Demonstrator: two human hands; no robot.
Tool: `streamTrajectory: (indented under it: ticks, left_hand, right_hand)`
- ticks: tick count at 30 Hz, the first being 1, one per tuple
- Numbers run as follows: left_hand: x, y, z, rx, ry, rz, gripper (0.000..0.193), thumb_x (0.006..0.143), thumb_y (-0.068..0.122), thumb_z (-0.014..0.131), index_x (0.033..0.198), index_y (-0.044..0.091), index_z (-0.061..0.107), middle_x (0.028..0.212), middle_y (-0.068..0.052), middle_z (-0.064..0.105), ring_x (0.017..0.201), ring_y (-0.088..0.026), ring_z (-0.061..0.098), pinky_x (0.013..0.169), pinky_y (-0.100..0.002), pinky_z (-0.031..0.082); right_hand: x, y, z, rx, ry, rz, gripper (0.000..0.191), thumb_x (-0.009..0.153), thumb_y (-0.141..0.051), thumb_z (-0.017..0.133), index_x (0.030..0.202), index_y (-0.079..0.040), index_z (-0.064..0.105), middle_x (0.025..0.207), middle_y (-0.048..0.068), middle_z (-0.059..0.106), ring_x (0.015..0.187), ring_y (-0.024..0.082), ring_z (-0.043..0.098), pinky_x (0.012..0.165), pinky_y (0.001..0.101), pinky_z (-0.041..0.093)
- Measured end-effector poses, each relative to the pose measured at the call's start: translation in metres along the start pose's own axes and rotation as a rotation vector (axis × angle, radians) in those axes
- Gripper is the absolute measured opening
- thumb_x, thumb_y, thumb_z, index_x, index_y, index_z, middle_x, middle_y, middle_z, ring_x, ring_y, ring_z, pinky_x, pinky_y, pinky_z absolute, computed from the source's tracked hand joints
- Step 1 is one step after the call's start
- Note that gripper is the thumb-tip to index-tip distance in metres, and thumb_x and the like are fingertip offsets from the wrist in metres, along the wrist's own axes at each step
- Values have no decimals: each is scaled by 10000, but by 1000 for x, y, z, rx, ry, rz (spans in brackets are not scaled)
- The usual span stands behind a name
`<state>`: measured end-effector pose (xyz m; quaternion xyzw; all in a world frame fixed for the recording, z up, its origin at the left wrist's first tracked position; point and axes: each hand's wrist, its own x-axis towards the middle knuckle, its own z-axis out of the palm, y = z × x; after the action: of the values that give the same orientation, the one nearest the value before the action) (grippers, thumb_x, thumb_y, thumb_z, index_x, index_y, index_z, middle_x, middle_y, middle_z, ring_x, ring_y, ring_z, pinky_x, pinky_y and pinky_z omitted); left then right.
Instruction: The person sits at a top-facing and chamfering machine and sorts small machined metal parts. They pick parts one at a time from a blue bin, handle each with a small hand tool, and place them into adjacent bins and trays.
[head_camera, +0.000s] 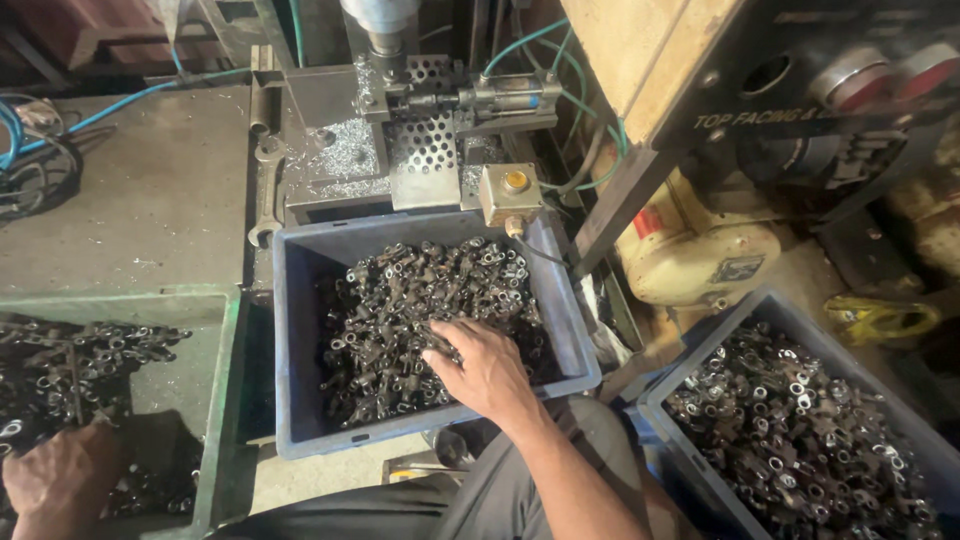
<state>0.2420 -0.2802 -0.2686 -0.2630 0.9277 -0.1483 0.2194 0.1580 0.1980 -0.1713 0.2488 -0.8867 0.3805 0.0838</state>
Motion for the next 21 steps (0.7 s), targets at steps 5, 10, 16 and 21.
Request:
streamTrajectory:
  ticks: [5, 10, 16, 21]
  left_hand:
    - [3, -9, 8, 18, 0, -2, 315, 1014, 383, 581, 1070, 270, 870, 1006, -51, 851, 953, -217, 811, 890, -390, 600]
    - [-1, -7, 3, -1, -3, -4, 286, 1007, 359, 610, 1100, 243, 854, 993, -67, 830, 924, -222, 781, 854, -390, 582]
    - [-5, -5, 1, -27, -8, -26, 264, 998, 330, 645, 1137, 211, 835, 977, -87, 806, 889, -229, 745, 811, -389, 561]
    - [-5, -9, 1, -55, 6, -55, 259, 991, 306, 674, 1167, 184, 820, 964, -103, 785, 860, -234, 716, 775, -389, 543]
  right_hand:
    - [0, 0, 1, 21, 5, 13, 352, 912, -257, 726, 1181, -34, 688, 1048, 153, 739, 925, 342, 717, 808, 432, 566]
    - [1, -3, -1, 13, -5, 37, 361, 902, -256, 730, 1185, -34, 692, 1030, 155, 738, 909, 345, 715, 793, 430, 566]
    - [2, -1, 0, 9, -7, 11, 359, 907, -253, 728, 1187, -30, 691, 1036, 153, 740, 933, 347, 714, 812, 434, 562]
    - [1, 2, 2, 9, 16, -18, 347, 918, -259, 724, 1178, -32, 688, 1051, 149, 741, 949, 341, 715, 829, 430, 562]
